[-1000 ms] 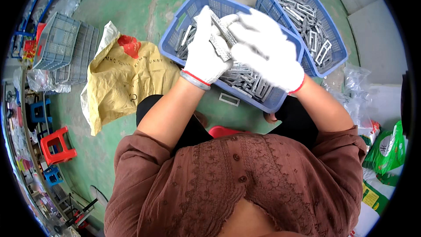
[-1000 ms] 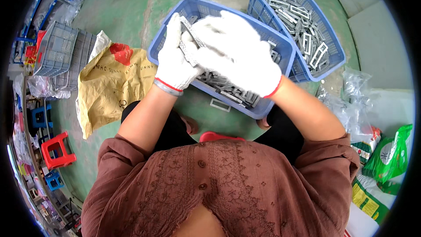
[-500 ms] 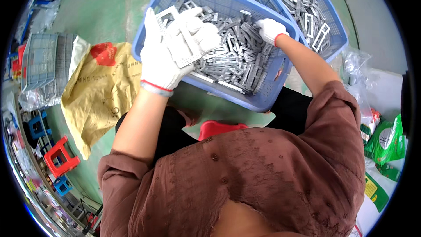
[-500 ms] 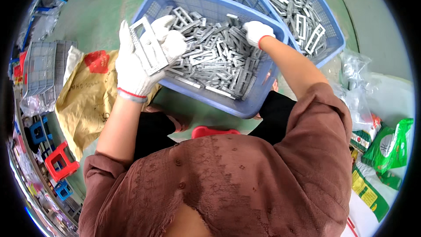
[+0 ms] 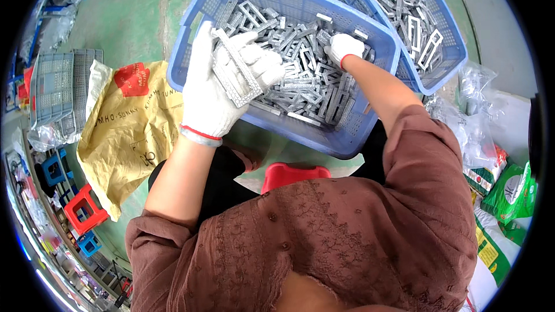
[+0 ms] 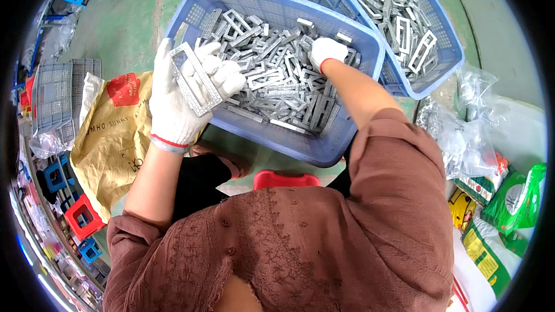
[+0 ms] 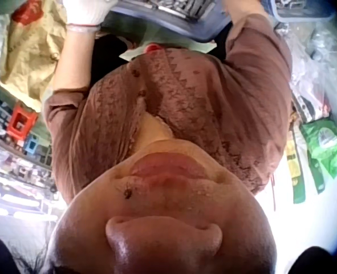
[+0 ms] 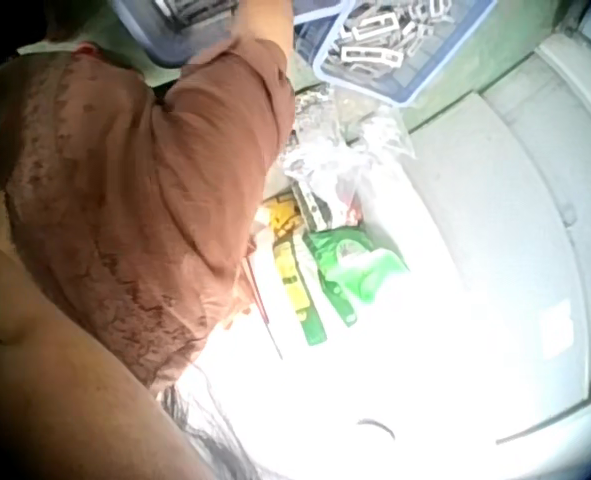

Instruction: The person sits on a low stool and repeatedly picks up small rectangular metal parts from a blue basket, inspects them, and places them into a large sack. The person handles the parts one at a time or in small groups, occasionally adjusting the sack opening.

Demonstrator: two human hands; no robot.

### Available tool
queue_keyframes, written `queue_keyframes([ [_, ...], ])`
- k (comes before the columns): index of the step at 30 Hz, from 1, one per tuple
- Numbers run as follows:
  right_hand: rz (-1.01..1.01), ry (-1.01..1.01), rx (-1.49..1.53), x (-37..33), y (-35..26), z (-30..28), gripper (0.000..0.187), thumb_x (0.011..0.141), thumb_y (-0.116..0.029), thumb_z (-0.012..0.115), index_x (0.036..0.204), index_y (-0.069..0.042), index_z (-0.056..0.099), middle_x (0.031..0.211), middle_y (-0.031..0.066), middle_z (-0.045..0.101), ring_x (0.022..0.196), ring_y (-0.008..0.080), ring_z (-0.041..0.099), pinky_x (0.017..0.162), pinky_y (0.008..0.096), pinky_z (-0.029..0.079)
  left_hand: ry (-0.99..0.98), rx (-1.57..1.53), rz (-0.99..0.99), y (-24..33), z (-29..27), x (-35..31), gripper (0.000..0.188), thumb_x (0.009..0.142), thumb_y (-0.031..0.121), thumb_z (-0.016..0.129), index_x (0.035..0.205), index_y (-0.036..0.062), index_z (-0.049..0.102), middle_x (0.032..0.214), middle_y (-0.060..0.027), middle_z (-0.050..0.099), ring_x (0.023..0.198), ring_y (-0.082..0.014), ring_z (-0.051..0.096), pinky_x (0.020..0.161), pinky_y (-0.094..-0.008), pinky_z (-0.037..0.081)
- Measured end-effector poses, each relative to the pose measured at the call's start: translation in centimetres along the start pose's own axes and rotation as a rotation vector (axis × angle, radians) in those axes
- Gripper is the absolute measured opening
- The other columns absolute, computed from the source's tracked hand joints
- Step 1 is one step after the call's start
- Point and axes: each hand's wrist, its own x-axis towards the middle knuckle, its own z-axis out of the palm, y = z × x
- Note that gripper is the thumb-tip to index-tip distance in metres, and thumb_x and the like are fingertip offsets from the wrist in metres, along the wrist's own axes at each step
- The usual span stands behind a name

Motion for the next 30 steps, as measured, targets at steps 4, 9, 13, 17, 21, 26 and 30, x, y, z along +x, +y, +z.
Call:
queue_keyframes([
  [4,-0.183,-0.102,0.230,-2.8,-1.0,-7.0,0.048,0.091,-0.050,0.056,0.100,-0.006,0.072,0.104,0.0174,0.072,0.096,0.0365,0.069,0.086,0.0477,0.053,0.092,0.077,0.003,-0.6,0.5,-0.2,0.042,0.101,0.032,0.058,0.119,-0.0057,0.057,0.081,-0.0066,0.055,0.082,-0.0255,0.056,0.082,-0.0440,0.050],
  [9,-0.611,-0.287,0.829,-5.7,-2.4,-13.1,0.043,0.095,-0.050,0.060,0.095,-0.008,0.071,0.092,0.0051,0.069,0.081,0.0149,0.061,0.071,0.0296,0.048,0.153,0.150,0.001,-0.9,-0.6,-0.4,0.028,0.100,0.022,0.059,0.117,-0.0001,0.061,0.083,-0.0032,0.052,0.074,-0.0178,0.050,0.072,-0.0345,0.046],
  [13,-0.710,-0.472,1.222,-9.9,-4.0,-15.4,0.036,0.098,-0.040,0.060,0.104,-0.007,0.072,0.092,-0.0004,0.067,0.073,0.0084,0.052,0.065,0.0247,0.043,0.012,0.111,0.030,-0.3,-0.7,0.0,0.026,0.102,0.027,0.058,0.109,0.0021,0.061,0.084,-0.0032,0.053,0.076,-0.0182,0.054,0.073,-0.0344,0.050],
  [17,-0.776,-0.585,1.217,-11.9,-4.7,-15.4,0.036,0.100,-0.033,0.055,0.118,-0.006,0.070,0.099,-0.0003,0.068,0.074,0.0081,0.052,0.066,0.0245,0.043,-0.030,0.187,0.112,0.5,0.6,-0.1,0.030,0.101,0.030,0.060,0.113,0.0025,0.062,0.099,-0.0067,0.066,0.088,-0.0169,0.067,0.074,-0.0308,0.058],
  [21,-0.796,-0.500,1.001,-15.1,-6.4,-18.1,0.031,0.099,-0.029,0.061,0.117,-0.004,0.067,0.092,0.0019,0.066,0.081,0.0105,0.060,0.075,0.0259,0.049,-0.060,0.502,0.214,0.5,0.0,-0.6,0.020,0.095,0.015,0.068,0.110,0.0026,0.067,0.098,-0.0085,0.071,0.087,-0.0176,0.070,0.074,-0.0315,0.059],
  [26,-0.687,-0.325,0.996,-17.5,-7.2,-19.9,0.038,0.102,-0.032,0.055,0.128,-0.005,0.064,0.109,0.0059,0.067,0.091,0.0121,0.063,0.080,0.0271,0.051,-0.054,0.202,0.178,0.6,0.5,-1.7,0.017,0.093,0.012,0.067,0.107,0.0004,0.067,0.096,-0.0098,0.071,0.085,-0.0191,0.070,0.074,-0.0323,0.059],
  [30,-0.508,-0.309,1.310,-19.1,-6.7,-19.9,0.054,0.099,-0.035,0.061,0.140,-0.001,0.053,0.115,0.0067,0.066,0.086,0.0114,0.064,0.071,0.0245,0.053,-0.047,0.051,0.131,1.2,-0.3,-0.9,0.016,0.095,0.013,0.065,0.106,0.0014,0.067,0.096,-0.0123,0.071,0.085,-0.0223,0.070,0.074,-0.0342,0.060],
])
